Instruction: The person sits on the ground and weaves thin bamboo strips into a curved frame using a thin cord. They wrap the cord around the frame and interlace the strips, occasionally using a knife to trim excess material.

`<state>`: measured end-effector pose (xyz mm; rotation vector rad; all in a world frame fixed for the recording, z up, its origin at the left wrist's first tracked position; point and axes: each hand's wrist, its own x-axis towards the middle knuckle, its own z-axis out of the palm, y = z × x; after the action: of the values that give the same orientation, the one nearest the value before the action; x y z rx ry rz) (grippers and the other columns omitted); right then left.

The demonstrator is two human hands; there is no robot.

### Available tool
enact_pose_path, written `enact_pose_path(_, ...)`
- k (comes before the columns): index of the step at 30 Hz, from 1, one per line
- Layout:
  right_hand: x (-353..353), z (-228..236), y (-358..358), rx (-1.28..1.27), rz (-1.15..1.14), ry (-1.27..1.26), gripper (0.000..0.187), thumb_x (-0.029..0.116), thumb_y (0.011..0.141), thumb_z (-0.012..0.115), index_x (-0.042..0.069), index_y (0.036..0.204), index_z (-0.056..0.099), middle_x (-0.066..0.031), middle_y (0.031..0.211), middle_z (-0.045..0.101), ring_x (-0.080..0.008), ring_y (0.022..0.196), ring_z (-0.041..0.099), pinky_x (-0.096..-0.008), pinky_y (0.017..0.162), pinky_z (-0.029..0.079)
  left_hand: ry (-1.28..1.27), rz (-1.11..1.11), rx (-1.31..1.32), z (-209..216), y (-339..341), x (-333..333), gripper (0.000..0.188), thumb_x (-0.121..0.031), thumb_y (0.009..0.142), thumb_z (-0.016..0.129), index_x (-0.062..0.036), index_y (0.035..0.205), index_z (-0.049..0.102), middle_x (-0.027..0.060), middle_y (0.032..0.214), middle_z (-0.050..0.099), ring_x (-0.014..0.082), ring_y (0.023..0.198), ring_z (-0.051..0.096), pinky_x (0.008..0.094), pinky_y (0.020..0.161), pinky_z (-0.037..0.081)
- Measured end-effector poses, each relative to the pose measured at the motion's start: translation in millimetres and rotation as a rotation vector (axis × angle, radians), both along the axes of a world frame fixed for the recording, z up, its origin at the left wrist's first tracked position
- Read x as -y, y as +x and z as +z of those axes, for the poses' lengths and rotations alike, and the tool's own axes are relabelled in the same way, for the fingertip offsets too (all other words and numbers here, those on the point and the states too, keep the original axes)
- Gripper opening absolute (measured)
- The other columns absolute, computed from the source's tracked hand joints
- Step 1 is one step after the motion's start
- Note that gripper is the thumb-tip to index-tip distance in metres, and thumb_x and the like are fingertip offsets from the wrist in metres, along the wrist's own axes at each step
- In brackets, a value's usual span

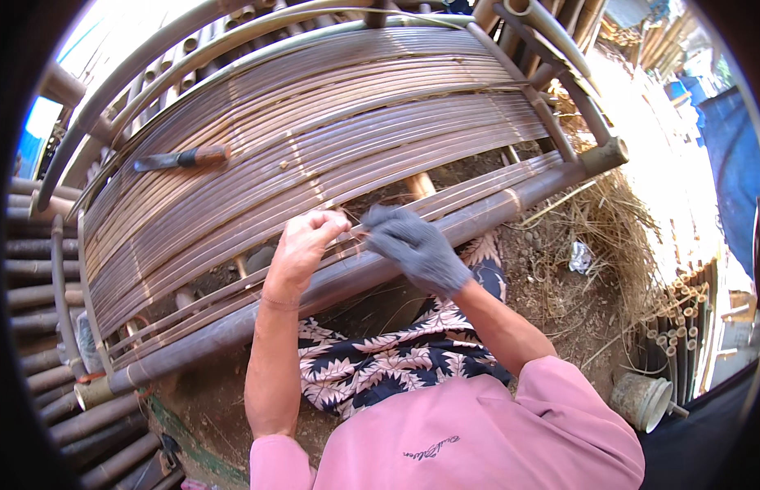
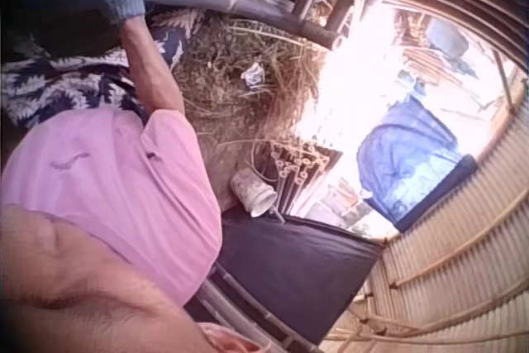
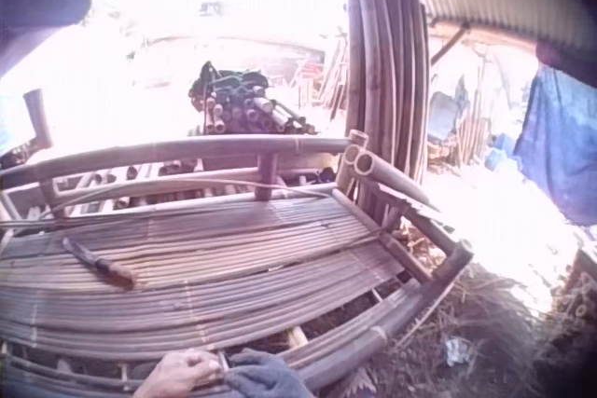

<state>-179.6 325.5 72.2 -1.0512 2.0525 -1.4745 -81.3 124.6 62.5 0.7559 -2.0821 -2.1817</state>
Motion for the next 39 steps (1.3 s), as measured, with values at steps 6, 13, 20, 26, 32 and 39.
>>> enact_pose_path(6,-248,57,-7,0.787,-0.209,0.504,0.015,0.013,0.087,0.071,0.005,0.074,0.071,-0.0053,0.071,0.067,-0.0123,0.058,0.059,-0.0277,0.051,0.045,-0.817,0.097,0.211,-14,-21,-3,0.017,-0.016,0.088,0.065,-0.0005,0.086,0.071,0.0133,0.093,0.070,0.0308,0.089,0.065,0.0407,0.085,0.051)
enact_pose_path(13,-649,-23,103,0.695,-1.404,1.428,0.032,0.028,0.085,0.073,0.009,0.108,0.060,-0.0051,0.089,0.056,-0.0222,0.080,0.054,-0.0485,0.091,0.052,-1.034,-0.206,-0.132,-26,-63,-34,0.022,-0.013,0.086,0.066,-0.0043,0.106,0.067,0.0142,0.116,0.062,0.0320,0.111,0.060,0.0444,0.098,0.049)
enact_pose_path(20,-452,-19,23,-0.287,-1.132,1.656,0.080,0.030,0.082,0.070,0.001,0.150,0.041,-0.0228,0.152,0.045,-0.0342,0.145,0.037,-0.0390,0.121,0.029,-1.326,-0.567,-0.094,-32,-35,-60,0.032,-0.005,0.082,0.061,-0.0110,0.113,0.069,0.0111,0.130,0.055,0.0312,0.121,0.051,0.0439,0.102,0.045)
enact_pose_path(26,-194,8,-41,-0.186,-0.643,0.655,0.050,0.023,0.091,0.069,0.002,0.134,0.057,-0.0195,0.132,0.061,-0.0329,0.116,0.063,-0.0405,0.100,0.050,-1.063,-0.623,-0.462,-18,-13,-78,0.005,-0.009,0.079,0.064,-0.0099,0.074,0.066,0.0077,0.089,0.065,0.0298,0.084,0.065,0.0423,0.078,0.053)
enact_pose_path(32,6,25,-9,1.066,0.211,0.637,0.056,0.051,0.094,0.064,-0.003,0.110,0.064,-0.0136,0.096,0.070,-0.0226,0.071,0.071,-0.0466,0.062,0.060,-0.627,-0.656,-0.790,55,57,-181,0.015,-0.011,0.075,0.072,-0.0103,0.087,0.061,0.0052,0.086,0.056,0.0228,0.081,0.060,0.0355,0.073,0.049)
enact_pose_path(39,47,26,-47,0.005,0.080,0.512,0.030,0.033,0.098,0.063,0.005,0.105,0.073,-0.0139,0.099,0.071,-0.0155,0.086,0.064,-0.0346,0.078,0.053,-0.862,0.178,-0.467,34,33,-63,0.024,-0.020,0.090,0.062,-0.0005,0.104,0.067,0.0169,0.105,0.064,0.0341,0.100,0.061,0.0424,0.090,0.048)
